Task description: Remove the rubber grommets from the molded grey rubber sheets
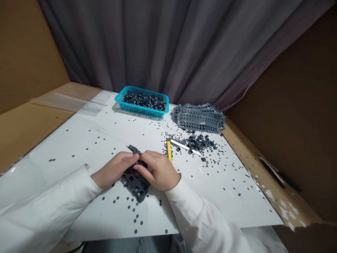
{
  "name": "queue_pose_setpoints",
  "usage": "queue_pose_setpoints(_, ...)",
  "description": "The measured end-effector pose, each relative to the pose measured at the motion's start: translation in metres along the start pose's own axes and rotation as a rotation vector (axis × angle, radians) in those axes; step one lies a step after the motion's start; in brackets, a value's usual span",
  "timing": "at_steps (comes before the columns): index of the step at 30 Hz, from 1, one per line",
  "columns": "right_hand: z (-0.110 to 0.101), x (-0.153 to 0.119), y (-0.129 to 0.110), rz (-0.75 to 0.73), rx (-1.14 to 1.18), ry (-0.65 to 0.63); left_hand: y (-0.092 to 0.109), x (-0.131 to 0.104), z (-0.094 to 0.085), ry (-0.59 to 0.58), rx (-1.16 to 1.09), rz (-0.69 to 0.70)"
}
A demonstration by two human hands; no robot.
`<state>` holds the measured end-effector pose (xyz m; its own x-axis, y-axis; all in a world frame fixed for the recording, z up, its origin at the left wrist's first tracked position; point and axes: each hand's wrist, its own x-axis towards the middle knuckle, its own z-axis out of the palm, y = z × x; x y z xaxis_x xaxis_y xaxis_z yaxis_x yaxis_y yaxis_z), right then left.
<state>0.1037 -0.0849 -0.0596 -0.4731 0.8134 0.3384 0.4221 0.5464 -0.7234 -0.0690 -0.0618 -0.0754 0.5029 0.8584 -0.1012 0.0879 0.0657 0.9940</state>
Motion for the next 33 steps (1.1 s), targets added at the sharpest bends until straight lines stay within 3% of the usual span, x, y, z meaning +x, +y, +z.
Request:
queue_pose_setpoints(4,0.007,0.001,-0.001,0.062,0.224,0.053,-0.001,0.001,0.008,0.024,-0.205,-0.121)
queue_pose_setpoints(9,0.024,0.006,0.002,0.269,0.881,0.220,-0.001,-0.002,0.014,0.100,-0.546,-0.190)
queue_pose_setpoints(13,0.033,0.009,0.007,0.391,1.225,0.272,-0.001,-0.003,0.014,0.107,-0.630,-0.214)
queue_pose_setpoints(22,0.032,0.009,0.004,0.475,1.474,0.309,0.000,-0.001,0.014,0.092,-0.659,-0.203)
queue_pose_setpoints(33,0.032,0.009,0.006,0.497,1.536,0.329,-0.001,-0.001,0.010,0.122,-0.645,-0.236)
